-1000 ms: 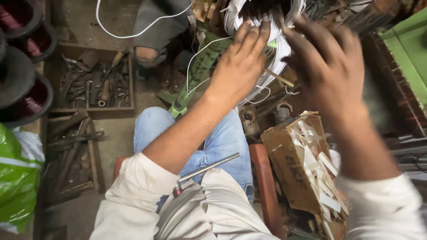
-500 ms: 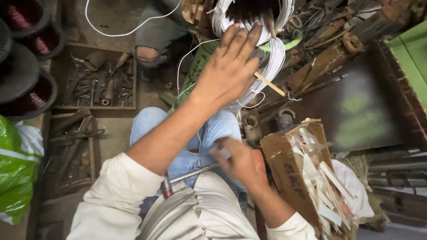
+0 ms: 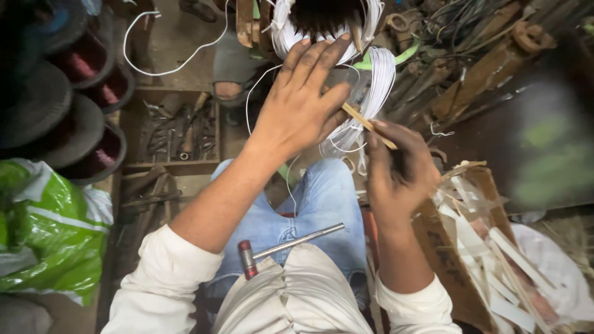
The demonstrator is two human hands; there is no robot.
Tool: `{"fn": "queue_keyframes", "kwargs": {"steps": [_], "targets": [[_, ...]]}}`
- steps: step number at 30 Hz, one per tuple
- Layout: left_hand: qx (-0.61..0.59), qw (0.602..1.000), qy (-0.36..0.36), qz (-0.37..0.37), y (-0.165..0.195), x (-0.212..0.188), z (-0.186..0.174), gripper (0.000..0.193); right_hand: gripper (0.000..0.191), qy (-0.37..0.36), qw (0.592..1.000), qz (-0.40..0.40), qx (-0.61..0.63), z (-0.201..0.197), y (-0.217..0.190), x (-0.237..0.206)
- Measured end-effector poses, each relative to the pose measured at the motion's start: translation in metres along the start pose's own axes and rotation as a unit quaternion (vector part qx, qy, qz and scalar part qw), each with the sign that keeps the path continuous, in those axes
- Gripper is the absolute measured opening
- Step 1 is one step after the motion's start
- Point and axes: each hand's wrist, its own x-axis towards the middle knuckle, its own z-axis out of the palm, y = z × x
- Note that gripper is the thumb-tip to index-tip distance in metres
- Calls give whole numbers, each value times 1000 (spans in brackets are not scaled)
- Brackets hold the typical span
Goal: The person winds white wire onto a cylindrical core using a hammer to tap the layers into place. They repeatedly pull wire from a spool, wrap it around the core, and compact it with the hammer, occasionally using a wooden stick to adjust the winding.
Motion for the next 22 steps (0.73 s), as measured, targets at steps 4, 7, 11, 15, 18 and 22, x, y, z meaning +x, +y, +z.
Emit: {"fn": "queue_keyframes", "kwargs": {"steps": [4,7,11,15,18,22], "targets": [[26,998,55,-36,6,-16,-4,46,16,69,994,-29,74,-5,-10,-7],[46,991,74,-98,21,-43,-10,58,16,56,992,-41,102,12,-4,-2],[-6,988,27,-153,32,-70,-17,62,17,79,984,-74,145,53,14,30],[-24,982,-18,-187,39,-92,-25,56,17,87,990,-69,87,73,11,39],[-29,978,-23,-207,38,-104,-30,53,16,95,991,-66,70,76,6,33],[-30,973,-11,-229,38,-113,-32,52,16,100,990,-63,78,81,0,28]]}}
